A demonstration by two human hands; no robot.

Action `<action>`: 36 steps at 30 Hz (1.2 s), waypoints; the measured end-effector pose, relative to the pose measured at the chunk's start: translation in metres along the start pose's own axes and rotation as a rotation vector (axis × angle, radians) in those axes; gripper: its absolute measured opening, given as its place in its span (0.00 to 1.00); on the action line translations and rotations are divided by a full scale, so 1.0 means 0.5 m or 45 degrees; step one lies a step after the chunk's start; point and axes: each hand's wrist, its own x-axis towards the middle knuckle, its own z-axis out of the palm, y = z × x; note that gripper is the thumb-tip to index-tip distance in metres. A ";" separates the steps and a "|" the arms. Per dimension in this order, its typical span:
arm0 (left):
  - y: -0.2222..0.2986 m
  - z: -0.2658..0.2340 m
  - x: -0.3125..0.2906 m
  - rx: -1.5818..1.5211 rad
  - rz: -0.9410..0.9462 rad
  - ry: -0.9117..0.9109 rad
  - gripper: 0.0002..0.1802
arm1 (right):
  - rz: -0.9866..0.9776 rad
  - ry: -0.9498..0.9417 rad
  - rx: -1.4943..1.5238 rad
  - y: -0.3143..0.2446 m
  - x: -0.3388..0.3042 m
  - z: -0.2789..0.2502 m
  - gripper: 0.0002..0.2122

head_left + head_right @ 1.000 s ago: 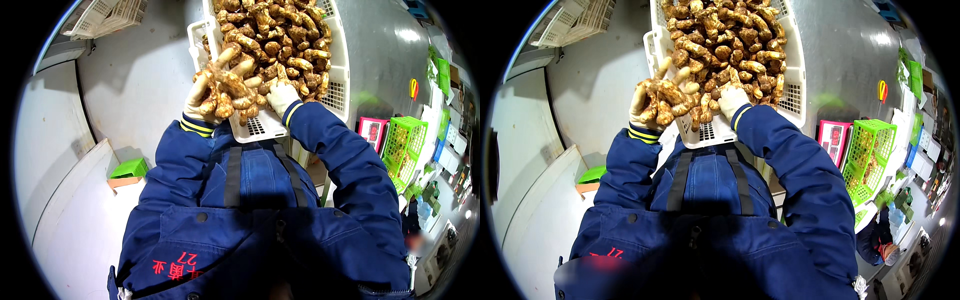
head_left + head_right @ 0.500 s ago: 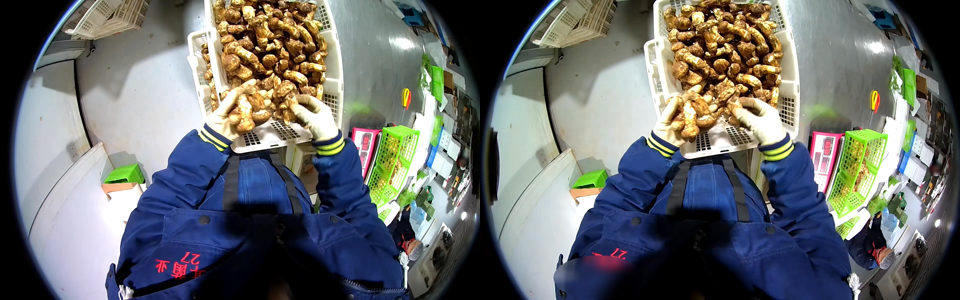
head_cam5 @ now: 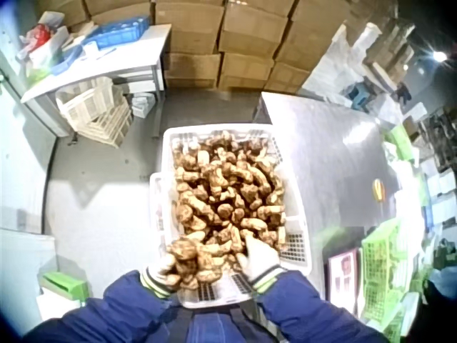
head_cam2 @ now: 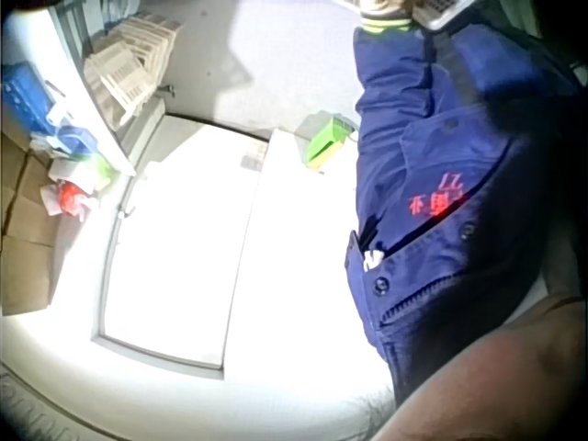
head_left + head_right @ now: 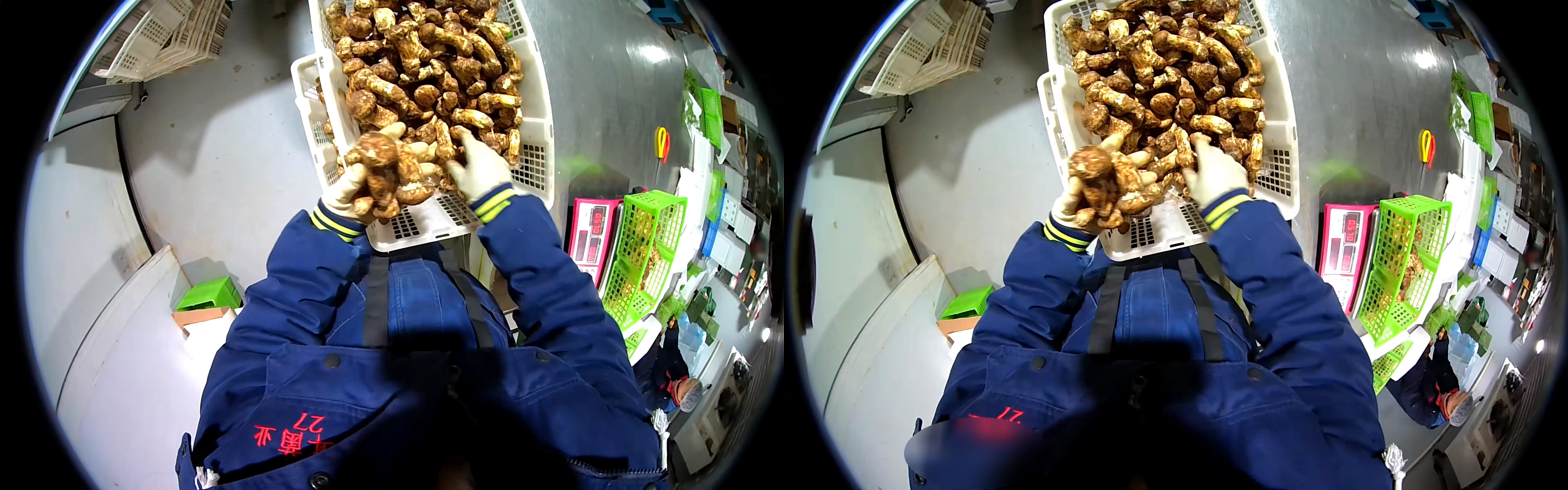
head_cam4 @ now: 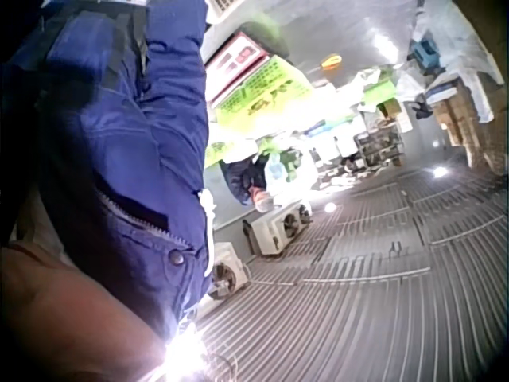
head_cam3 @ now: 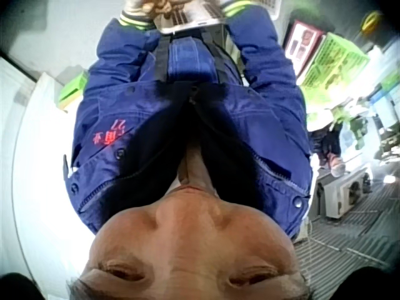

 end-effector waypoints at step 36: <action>0.078 0.000 -0.124 0.068 0.123 0.355 0.57 | -0.104 -0.344 -0.376 -0.067 0.073 0.126 0.11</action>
